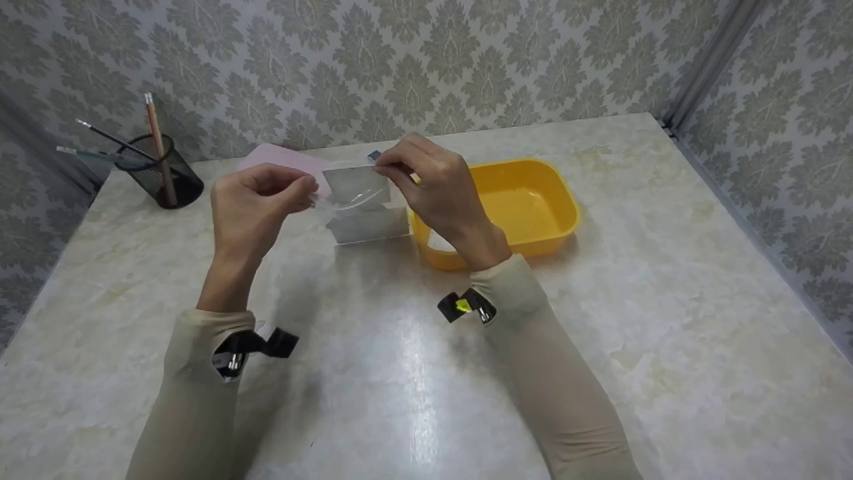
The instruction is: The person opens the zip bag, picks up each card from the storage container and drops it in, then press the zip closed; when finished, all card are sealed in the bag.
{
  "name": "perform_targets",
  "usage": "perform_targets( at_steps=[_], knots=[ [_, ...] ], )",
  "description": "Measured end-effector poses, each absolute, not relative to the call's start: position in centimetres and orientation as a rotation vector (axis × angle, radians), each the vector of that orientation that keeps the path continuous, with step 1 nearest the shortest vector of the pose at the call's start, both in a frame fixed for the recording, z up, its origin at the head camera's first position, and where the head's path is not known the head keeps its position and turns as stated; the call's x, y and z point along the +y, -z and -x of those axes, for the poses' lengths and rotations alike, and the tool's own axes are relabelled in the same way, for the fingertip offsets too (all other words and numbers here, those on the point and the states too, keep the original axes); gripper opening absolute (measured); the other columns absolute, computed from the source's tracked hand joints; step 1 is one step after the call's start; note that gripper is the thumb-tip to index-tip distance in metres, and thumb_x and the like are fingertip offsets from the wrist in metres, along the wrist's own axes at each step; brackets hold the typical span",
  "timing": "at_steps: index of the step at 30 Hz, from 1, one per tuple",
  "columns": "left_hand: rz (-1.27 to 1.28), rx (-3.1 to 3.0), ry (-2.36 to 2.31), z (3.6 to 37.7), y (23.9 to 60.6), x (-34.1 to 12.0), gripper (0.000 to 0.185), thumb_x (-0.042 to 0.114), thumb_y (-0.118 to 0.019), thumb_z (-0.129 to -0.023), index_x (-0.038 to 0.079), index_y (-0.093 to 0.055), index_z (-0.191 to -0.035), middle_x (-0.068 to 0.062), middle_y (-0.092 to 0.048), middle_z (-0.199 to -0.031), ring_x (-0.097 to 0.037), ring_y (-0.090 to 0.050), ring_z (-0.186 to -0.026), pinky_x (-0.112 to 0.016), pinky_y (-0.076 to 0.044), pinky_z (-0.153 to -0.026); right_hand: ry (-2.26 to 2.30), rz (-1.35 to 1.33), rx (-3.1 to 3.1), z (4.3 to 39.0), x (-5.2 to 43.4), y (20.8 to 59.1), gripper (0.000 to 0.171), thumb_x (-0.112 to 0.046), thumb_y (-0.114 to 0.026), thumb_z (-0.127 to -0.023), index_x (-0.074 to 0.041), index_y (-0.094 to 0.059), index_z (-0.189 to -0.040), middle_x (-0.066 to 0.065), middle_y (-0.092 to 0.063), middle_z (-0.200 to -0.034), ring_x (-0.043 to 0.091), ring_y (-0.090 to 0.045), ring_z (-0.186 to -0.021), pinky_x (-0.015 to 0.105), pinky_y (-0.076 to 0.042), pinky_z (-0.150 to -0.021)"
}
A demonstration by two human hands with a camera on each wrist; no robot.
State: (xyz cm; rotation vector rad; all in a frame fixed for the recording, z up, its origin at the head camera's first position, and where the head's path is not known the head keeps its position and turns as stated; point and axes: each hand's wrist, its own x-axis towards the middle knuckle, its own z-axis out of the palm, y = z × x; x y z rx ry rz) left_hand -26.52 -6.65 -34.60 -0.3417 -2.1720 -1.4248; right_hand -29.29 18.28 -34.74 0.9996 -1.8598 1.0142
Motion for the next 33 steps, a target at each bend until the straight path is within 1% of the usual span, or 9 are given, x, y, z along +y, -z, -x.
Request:
perform_targets(
  at_steps=[8,13,22,33],
  knots=[
    [0.329,-2.188,1.398,26.51,34.52,-6.58,0.009,0.010,-0.077,-0.094,0.004,-0.084,-0.090,-0.002,-0.077,-0.078,-0.014,-0.071,-0.069,-0.020,-0.051,-0.063,-1.057,-1.002,-1.851,28.92,18.40,34.39,0.006,0.004,-0.082,-0.089,0.003,-0.080,-0.095,0.010,-0.077,-0.090,0.022,-0.073,-0.081,0.023,-0.059,-0.082],
    [0.339,-2.181,1.390,26.62,34.60,-6.64,0.009,0.009,-0.077,-0.094,0.005,-0.084,-0.089,-0.002,-0.077,-0.077,-0.014,-0.071,-0.069,-0.020,-0.051,-0.065,-1.084,-0.991,-1.873,28.88,18.70,34.23,0.007,0.004,-0.083,-0.089,0.003,-0.080,-0.096,0.010,-0.077,-0.092,0.021,-0.073,-0.083,0.025,-0.059,-0.082],
    [0.366,-2.180,1.336,26.52,34.68,-6.75,0.010,0.010,-0.077,-0.095,0.004,-0.084,-0.091,-0.003,-0.078,-0.080,-0.014,-0.072,-0.071,-0.022,-0.053,-0.067,-1.131,-0.992,-1.964,28.90,18.93,34.17,0.008,0.001,-0.077,-0.096,0.006,-0.073,-0.100,0.012,-0.076,-0.097,0.022,-0.073,-0.086,0.027,-0.060,-0.082],
    [0.357,-2.176,1.327,26.58,34.63,-6.66,0.010,0.009,-0.076,-0.093,0.004,-0.084,-0.090,-0.003,-0.077,-0.080,-0.014,-0.071,-0.070,-0.021,-0.051,-0.065,-1.096,-0.964,-1.861,28.86,18.54,34.25,0.008,0.003,-0.080,-0.092,0.003,-0.076,-0.098,0.009,-0.075,-0.094,0.022,-0.073,-0.085,0.025,-0.060,-0.081]
  ],
)
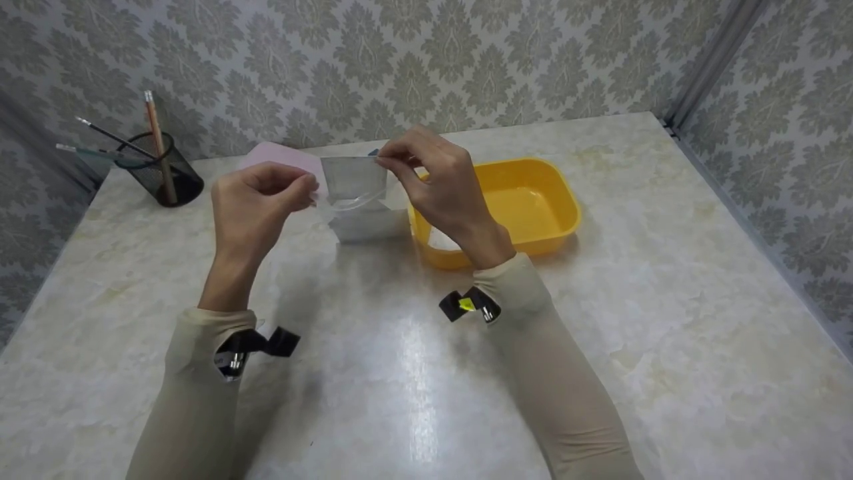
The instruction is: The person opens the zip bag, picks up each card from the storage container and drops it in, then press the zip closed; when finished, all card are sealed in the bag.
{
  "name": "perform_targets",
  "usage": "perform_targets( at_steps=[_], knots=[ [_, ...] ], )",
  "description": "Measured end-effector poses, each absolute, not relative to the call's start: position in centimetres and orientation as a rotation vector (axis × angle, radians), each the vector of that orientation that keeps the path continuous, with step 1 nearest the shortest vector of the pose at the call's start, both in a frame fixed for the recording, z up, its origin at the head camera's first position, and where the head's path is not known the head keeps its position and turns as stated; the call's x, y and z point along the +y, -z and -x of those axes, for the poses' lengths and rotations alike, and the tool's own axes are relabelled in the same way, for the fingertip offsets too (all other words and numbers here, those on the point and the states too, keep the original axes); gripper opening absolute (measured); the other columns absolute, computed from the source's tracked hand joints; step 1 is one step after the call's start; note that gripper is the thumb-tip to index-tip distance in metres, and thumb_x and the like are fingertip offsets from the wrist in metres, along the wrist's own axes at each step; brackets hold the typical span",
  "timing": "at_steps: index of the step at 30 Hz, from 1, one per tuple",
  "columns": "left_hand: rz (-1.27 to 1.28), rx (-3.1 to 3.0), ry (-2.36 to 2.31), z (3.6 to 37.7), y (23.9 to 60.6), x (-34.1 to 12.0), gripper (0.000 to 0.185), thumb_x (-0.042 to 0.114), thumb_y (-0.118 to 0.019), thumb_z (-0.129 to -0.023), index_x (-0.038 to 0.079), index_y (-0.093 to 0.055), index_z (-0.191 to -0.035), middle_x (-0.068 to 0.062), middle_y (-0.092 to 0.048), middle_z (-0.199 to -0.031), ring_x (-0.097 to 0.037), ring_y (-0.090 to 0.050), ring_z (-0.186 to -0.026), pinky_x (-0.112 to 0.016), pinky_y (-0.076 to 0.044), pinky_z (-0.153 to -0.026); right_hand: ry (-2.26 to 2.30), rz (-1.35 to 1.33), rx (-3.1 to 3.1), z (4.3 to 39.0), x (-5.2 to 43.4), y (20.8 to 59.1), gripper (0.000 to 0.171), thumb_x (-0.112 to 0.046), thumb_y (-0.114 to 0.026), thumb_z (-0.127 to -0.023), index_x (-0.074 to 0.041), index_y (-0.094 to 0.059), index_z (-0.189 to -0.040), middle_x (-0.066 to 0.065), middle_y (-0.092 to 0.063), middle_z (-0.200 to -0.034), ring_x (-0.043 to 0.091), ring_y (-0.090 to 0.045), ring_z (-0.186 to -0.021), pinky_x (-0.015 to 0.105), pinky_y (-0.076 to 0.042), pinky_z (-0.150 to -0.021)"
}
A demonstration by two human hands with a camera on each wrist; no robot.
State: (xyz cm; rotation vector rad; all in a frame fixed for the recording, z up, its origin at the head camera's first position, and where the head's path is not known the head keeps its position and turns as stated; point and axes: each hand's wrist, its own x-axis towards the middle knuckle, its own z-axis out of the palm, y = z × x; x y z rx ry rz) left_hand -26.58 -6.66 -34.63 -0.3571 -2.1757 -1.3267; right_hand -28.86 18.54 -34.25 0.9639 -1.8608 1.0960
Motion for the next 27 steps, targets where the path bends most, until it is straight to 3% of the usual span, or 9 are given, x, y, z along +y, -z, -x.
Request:
perform_targets(
  at_steps=[17,27],
  knots=[
    [0.370,-2.179,1.348,26.47,34.48,-6.55,0.011,0.009,-0.075,-0.095,0.004,-0.084,-0.091,-0.002,-0.077,-0.080,-0.013,-0.071,-0.071,-0.022,-0.052,-0.067,-1.058,-0.977,-1.717,28.91,17.83,34.24,0.010,0.008,-0.082,-0.087,0.002,-0.079,-0.094,0.010,-0.076,-0.090,0.022,-0.073,-0.080,0.024,-0.059,-0.081],
    [0.373,-2.170,1.359,26.39,34.53,-6.57,0.011,0.009,-0.076,-0.095,0.004,-0.084,-0.091,-0.002,-0.077,-0.079,-0.013,-0.071,-0.070,-0.021,-0.052,-0.066,-0.959,-1.039,-1.981,29.28,18.25,34.72,0.005,-0.002,-0.081,-0.093,0.001,-0.079,-0.097,0.009,-0.075,-0.091,0.020,-0.074,-0.084,0.023,-0.058,-0.082]
  ],
)
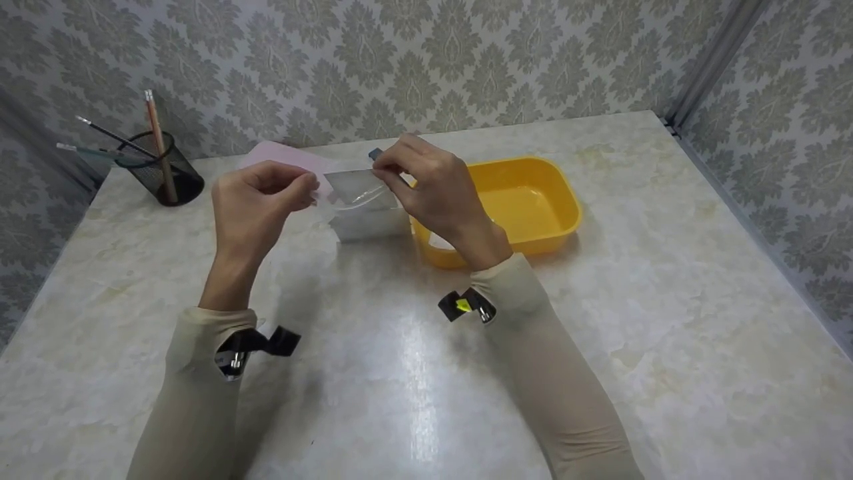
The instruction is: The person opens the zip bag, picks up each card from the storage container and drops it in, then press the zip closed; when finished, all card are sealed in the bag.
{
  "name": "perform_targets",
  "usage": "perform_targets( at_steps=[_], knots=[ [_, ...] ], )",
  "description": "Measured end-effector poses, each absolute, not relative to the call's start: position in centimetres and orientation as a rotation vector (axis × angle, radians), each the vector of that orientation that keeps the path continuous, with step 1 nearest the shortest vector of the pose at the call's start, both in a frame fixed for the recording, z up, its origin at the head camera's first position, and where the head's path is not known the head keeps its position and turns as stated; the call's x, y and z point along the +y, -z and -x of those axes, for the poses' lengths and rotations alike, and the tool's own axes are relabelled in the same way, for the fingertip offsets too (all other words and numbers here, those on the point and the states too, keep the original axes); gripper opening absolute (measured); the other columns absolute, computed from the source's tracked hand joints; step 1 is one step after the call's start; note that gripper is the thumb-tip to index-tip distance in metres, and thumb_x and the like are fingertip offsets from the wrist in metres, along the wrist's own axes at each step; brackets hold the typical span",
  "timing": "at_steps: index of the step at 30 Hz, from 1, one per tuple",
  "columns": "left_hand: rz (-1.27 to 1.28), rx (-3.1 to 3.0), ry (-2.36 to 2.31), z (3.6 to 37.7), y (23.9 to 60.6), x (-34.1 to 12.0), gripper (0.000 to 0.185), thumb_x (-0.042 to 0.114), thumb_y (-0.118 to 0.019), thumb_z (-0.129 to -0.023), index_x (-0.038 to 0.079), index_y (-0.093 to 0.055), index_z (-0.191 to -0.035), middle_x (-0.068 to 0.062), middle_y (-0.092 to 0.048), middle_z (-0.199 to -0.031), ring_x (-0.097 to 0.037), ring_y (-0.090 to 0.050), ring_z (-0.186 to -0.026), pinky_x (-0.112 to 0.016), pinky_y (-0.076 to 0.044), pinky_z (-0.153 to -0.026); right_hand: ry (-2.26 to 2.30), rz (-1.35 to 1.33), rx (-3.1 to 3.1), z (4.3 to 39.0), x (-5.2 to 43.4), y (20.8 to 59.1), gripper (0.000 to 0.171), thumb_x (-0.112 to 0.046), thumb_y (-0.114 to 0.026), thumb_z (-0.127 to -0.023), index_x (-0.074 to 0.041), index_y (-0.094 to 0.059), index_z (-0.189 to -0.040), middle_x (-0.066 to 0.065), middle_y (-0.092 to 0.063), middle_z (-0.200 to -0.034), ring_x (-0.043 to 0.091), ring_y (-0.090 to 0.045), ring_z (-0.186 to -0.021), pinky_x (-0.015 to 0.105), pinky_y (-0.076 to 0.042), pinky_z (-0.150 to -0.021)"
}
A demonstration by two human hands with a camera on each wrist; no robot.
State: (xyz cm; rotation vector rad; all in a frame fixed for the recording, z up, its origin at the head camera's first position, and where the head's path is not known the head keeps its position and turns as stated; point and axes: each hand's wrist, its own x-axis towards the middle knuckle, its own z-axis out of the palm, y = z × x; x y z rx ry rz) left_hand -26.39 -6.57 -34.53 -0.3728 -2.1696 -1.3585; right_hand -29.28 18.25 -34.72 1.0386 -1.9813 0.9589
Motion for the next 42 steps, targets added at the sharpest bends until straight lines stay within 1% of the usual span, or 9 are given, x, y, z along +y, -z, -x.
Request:
perform_targets(
  at_steps=[11,17,23,25,28,30,32,35,42],
  knots=[
    [0.384,-2.158,1.356,26.5,34.6,-6.7,0.010,0.008,-0.075,-0.095,0.003,-0.084,-0.091,-0.002,-0.077,-0.078,-0.013,-0.070,-0.069,-0.020,-0.051,-0.064,-0.934,-1.106,-2.082,29.0,20.0,33.6,0.007,-0.005,-0.078,-0.097,0.001,-0.079,-0.100,0.012,-0.075,-0.094,0.019,-0.072,-0.084,0.021,-0.057,-0.084],
    [0.378,-2.164,1.355,26.6,34.6,-6.8,0.010,0.008,-0.075,-0.096,0.003,-0.083,-0.091,-0.002,-0.077,-0.078,-0.013,-0.071,-0.070,-0.020,-0.052,-0.065,-0.969,-1.003,-2.112,29.4,21.6,33.1,0.009,-0.007,-0.077,-0.098,0.001,-0.080,-0.102,0.009,-0.076,-0.097,0.020,-0.073,-0.087,0.021,-0.057,-0.082],
    [0.373,-2.173,1.337,26.5,34.8,-6.9,0.010,0.009,-0.076,-0.096,0.003,-0.083,-0.091,-0.002,-0.077,-0.078,-0.013,-0.071,-0.070,-0.020,-0.052,-0.065,-0.980,-0.816,-2.297,30.3,23.2,34.0,0.011,-0.009,-0.076,-0.100,-0.001,-0.080,-0.106,0.008,-0.076,-0.101,0.018,-0.072,-0.090,0.018,-0.055,-0.082],
    [0.372,-2.169,1.333,26.5,34.8,-7.0,0.010,0.009,-0.076,-0.095,0.004,-0.083,-0.090,-0.002,-0.077,-0.078,-0.014,-0.071,-0.070,-0.020,-0.052,-0.066,-0.988,-0.758,-2.378,30.8,23.4,34.5,0.012,-0.010,-0.075,-0.100,-0.002,-0.080,-0.107,0.008,-0.076,-0.103,0.019,-0.071,-0.091,0.023,-0.057,-0.083],
    [0.369,-2.167,1.333,26.5,34.8,-7.0,0.010,0.009,-0.077,-0.095,0.004,-0.083,-0.090,-0.002,-0.077,-0.078,-0.014,-0.071,-0.070,-0.020,-0.051,-0.065,-1.015,-0.694,-2.523,31.7,23.4,35.7,0.012,-0.009,-0.075,-0.100,-0.001,-0.079,-0.109,0.011,-0.076,-0.106,0.024,-0.071,-0.095,0.035,-0.059,-0.087],
    [0.366,-2.167,1.333,26.5,34.8,-7.0,0.010,0.009,-0.077,-0.095,0.004,-0.083,-0.090,-0.002,-0.077,-0.078,-0.014,-0.071,-0.070,-0.020,-0.051,-0.065,-1.029,-0.658,-2.631,32.4,23.4,36.7,0.014,-0.008,-0.075,-0.100,0.000,-0.078,-0.112,0.014,-0.074,-0.109,0.029,-0.070,-0.099,0.044,-0.058,-0.091],
    [0.367,-2.166,1.334,26.5,34.8,-7.0,0.010,0.009,-0.077,-0.095,0.004,-0.083,-0.090,-0.002,-0.077,-0.078,-0.014,-0.071,-0.070,-0.020,-0.052,-0.065,-1.032,-0.616,-2.742,33.0,23.4,37.6,0.017,-0.008,-0.075,-0.100,0.002,-0.076,-0.114,0.017,-0.073,-0.113,0.033,-0.069,-0.102,0.049,-0.056,-0.094],
    [0.370,-2.165,1.335,26.5,34.7,-6.9,0.010,0.009,-0.077,-0.095,0.004,-0.083,-0.090,-0.002,-0.077,-0.078,-0.013,-0.071,-0.070,-0.020,-0.052,-0.066,-1.007,-0.568,-2.870,33.7,23.4,38.7,0.022,-0.008,-0.075,-0.100,0.004,-0.075,-0.118,0.020,-0.072,-0.116,0.036,-0.067,-0.107,0.051,-0.054,-0.097],
    [0.366,-2.168,1.327,26.6,34.6,-6.7,0.010,0.009,-0.077,-0.094,0.004,-0.083,-0.090,-0.002,-0.077,-0.079,-0.014,-0.070,-0.070,-0.020,-0.051,-0.065,-0.968,-0.571,-3.034,34.4,23.5,40.1,0.033,-0.006,-0.080,-0.096,0.006,-0.072,-0.125,0.022,-0.072,-0.121,0.037,-0.064,-0.113,0.051,-0.050,-0.104]
  ],
)
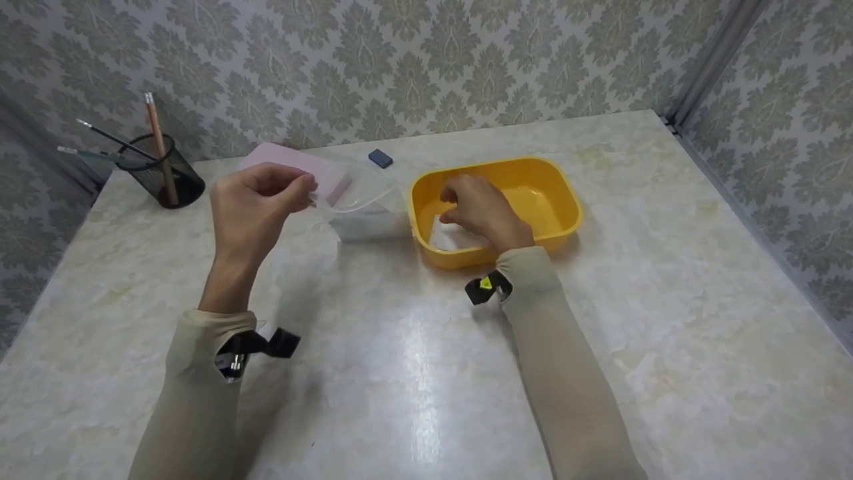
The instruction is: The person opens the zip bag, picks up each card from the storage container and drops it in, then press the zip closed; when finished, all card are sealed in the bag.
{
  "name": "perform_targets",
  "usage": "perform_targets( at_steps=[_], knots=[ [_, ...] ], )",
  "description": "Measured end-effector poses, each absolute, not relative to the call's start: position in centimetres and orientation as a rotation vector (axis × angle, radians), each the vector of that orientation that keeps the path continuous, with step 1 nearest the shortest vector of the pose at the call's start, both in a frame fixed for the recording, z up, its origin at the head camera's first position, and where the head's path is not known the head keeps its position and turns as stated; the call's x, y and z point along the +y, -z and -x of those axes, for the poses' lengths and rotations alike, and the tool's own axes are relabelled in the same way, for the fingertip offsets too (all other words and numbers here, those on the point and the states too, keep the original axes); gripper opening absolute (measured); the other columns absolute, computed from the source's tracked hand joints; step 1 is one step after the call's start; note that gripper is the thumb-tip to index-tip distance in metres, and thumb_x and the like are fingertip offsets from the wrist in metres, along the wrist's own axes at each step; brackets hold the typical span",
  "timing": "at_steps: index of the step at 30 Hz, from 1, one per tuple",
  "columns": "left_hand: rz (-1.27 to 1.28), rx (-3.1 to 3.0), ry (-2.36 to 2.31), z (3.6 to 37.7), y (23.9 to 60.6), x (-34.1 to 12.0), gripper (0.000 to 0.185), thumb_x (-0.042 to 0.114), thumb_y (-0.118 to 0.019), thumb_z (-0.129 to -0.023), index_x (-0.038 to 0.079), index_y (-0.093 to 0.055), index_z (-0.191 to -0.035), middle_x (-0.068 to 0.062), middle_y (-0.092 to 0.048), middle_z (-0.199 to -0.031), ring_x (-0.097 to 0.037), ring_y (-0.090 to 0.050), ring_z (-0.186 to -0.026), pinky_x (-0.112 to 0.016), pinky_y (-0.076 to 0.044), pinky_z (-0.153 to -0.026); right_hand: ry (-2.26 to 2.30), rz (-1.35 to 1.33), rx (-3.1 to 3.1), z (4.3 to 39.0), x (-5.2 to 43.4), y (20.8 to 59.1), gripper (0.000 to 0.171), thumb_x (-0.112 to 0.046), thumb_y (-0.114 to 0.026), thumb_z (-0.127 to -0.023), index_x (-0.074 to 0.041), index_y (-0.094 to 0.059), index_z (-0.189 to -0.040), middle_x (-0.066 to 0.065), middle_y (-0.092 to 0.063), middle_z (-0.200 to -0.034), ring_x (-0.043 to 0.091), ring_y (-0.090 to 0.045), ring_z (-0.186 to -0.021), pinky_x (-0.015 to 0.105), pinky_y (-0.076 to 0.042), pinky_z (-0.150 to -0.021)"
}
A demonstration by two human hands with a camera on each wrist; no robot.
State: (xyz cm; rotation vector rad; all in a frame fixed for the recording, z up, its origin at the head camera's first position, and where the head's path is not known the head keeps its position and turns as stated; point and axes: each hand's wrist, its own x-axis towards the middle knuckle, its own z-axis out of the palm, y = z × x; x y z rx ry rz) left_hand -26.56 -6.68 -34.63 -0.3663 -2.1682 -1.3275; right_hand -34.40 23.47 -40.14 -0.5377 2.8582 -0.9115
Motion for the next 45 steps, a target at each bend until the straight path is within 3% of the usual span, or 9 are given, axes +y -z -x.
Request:
perform_targets(
  at_steps=[3,9,25,32,39,45],
  knots=[
    [0.367,-2.169,1.322,26.5,34.6,-6.6,0.010,0.009,-0.077,-0.094,0.004,-0.084,-0.090,-0.002,-0.077,-0.079,-0.013,-0.070,-0.070,-0.020,-0.051,-0.065,0.882,0.523,2.831,34.4,23.6,40.5,0.037,-0.007,-0.083,-0.093,0.008,-0.072,-0.125,0.023,-0.072,-0.120,0.037,-0.064,-0.110,0.051,-0.050,-0.104],
    [0.377,-2.172,1.305,26.5,34.5,-6.4,0.010,0.009,-0.076,-0.095,0.003,-0.083,-0.091,-0.003,-0.077,-0.080,-0.013,-0.070,-0.070,-0.021,-0.052,-0.066,0.880,0.531,2.820,34.5,24.0,41.1,0.028,-0.007,-0.085,-0.090,0.004,-0.076,-0.115,0.017,-0.074,-0.110,0.032,-0.062,-0.098,0.048,-0.052,-0.095],
    [0.390,-2.165,1.316,26.6,34.6,-6.5,0.009,0.009,-0.077,-0.095,0.004,-0.084,-0.091,-0.002,-0.077,-0.079,-0.013,-0.072,-0.071,-0.020,-0.052,-0.067,0.905,0.374,2.737,34.3,23.7,41.1,0.026,-0.009,-0.084,-0.092,-0.001,-0.073,-0.114,0.014,-0.069,-0.109,0.032,-0.059,-0.093,0.041,-0.052,-0.084],
    [0.380,-2.170,1.324,26.6,34.7,-6.6,0.009,0.009,-0.077,-0.095,0.004,-0.083,-0.090,-0.002,-0.077,-0.078,-0.014,-0.072,-0.070,-0.020,-0.051,-0.066,0.956,0.359,2.721,34.1,23.8,41.2,0.033,-0.008,-0.082,-0.094,-0.001,-0.060,-0.118,0.016,-0.062,-0.112,0.033,-0.055,-0.100,0.042,-0.049,-0.089],
    [0.391,-2.172,1.316,26.6,34.8,-6.6,0.009,0.008,-0.077,-0.095,0.003,-0.083,-0.090,-0.003,-0.077,-0.078,-0.014,-0.072,-0.071,-0.020,-0.051,-0.066,0.997,0.486,2.821,34.3,24.3,40.7,0.019,-0.006,-0.076,-0.099,0.002,-0.064,-0.111,0.018,-0.067,-0.109,0.033,-0.059,-0.100,0.044,-0.050,-0.095],
    [0.383,-2.169,1.317,26.7,34.7,-6.6,0.009,0.008,-0.077,-0.094,0.004,-0.084,-0.090,-0.002,-0.077,-0.078,-0.014,-0.072,-0.071,-0.020,-0.051,-0.067,1.023,0.539,2.909,34.2,24.6,39.4,0.016,-0.005,-0.067,-0.105,0.002,-0.068,-0.119,0.020,-0.069,-0.114,0.034,-0.061,-0.101,0.048,-0.052,-0.096]
  ],
)
